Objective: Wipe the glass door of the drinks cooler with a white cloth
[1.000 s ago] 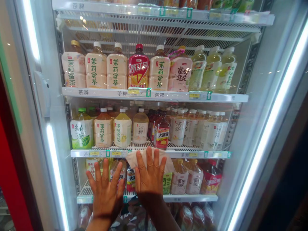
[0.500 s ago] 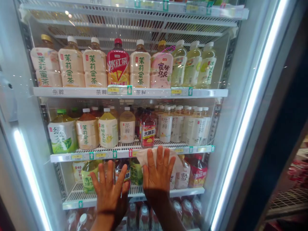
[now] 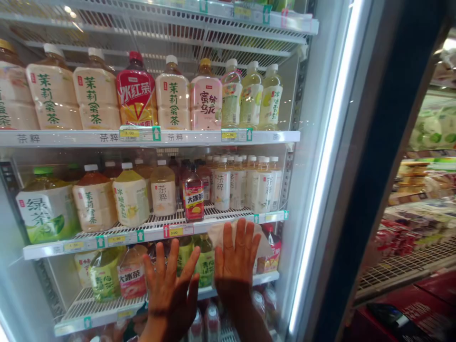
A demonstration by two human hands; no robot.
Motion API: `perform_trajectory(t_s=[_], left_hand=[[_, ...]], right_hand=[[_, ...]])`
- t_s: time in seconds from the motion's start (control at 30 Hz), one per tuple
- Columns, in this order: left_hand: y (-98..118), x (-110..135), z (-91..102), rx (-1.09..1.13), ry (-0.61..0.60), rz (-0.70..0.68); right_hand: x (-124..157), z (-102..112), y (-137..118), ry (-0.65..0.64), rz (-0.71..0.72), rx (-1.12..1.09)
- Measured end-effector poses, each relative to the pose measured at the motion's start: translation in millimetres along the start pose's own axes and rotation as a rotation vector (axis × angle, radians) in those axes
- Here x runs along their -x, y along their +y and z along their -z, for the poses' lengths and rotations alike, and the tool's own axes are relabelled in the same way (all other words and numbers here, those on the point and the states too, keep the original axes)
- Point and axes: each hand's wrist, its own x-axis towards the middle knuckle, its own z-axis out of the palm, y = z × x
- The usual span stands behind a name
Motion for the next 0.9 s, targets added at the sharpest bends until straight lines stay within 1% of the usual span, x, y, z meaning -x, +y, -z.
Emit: perform_trajectory(t_s=[0.1, 0.13, 0.17, 0.23, 0.33, 0.37, 0.4, 0.43, 0.57, 0.63, 0.7, 0.8, 0.83, 0.9], left_hand=[[8.3, -1.0, -6.9, 0.014, -0.005, -0.025], [11.0, -1.1, -9.0, 0.022, -0.006, -0.033], [13.9, -1.4, -10.8, 0.034, -0.006, -0.039], [20.0, -3.2, -13.7, 0.052, -0.009, -0.050], [30.3, -7.9, -16.6, 0.053, -0.016, -0.068], [33.6, -9.4, -17.6, 0.053, -0.016, -0.074], [36.7, -10.6, -18.7, 0.054, -0.015, -0.077], [39.6, -11.5, -20.0, 0.060, -0.012, -0.079], [47.2, -13.0, -25.6, 0.101, 0.007, -0.079], [48.9, -14.3, -27.6, 0.122, 0.008, -0.083], [49.4, -16.9, -28.1, 0.135, -0.004, -0.087], [48.3, -21.3, -26.6, 0.144, -0.017, -0.087], [47.5, -22.4, -25.9, 0.144, -0.019, -0.086], [45.5, -23.3, -24.4, 0.136, -0.028, -0.084]], right_hand=[[43.1, -1.9, 9.8, -0.050, -0.027, 0.007], [51.3, -2.3, 15.1, -0.062, -0.024, 0.003], [53.4, -2.3, 21.5, -0.063, -0.021, 0.005], [40.1, -0.1, 37.1, -0.027, -0.025, 0.022], [2.8, 6.9, 59.0, 0.014, -0.088, 0.025], [-4.6, 9.2, 63.3, 0.017, -0.102, 0.018], [-6.5, 11.2, 65.6, 0.014, -0.109, 0.015], [-2.8, 12.5, 65.9, 0.008, -0.116, 0.016], [40.4, 10.8, 59.2, -0.026, -0.132, -0.021], [47.9, 9.0, 61.0, -0.037, -0.135, -0.035], [34.4, 9.3, 68.8, -0.018, -0.148, -0.018], [1.4, 13.0, 82.0, 0.016, -0.178, -0.013], [-3.9, 14.1, 83.5, 0.016, -0.182, -0.021], [1.6, 14.3, 80.4, 0.012, -0.181, -0.025]])
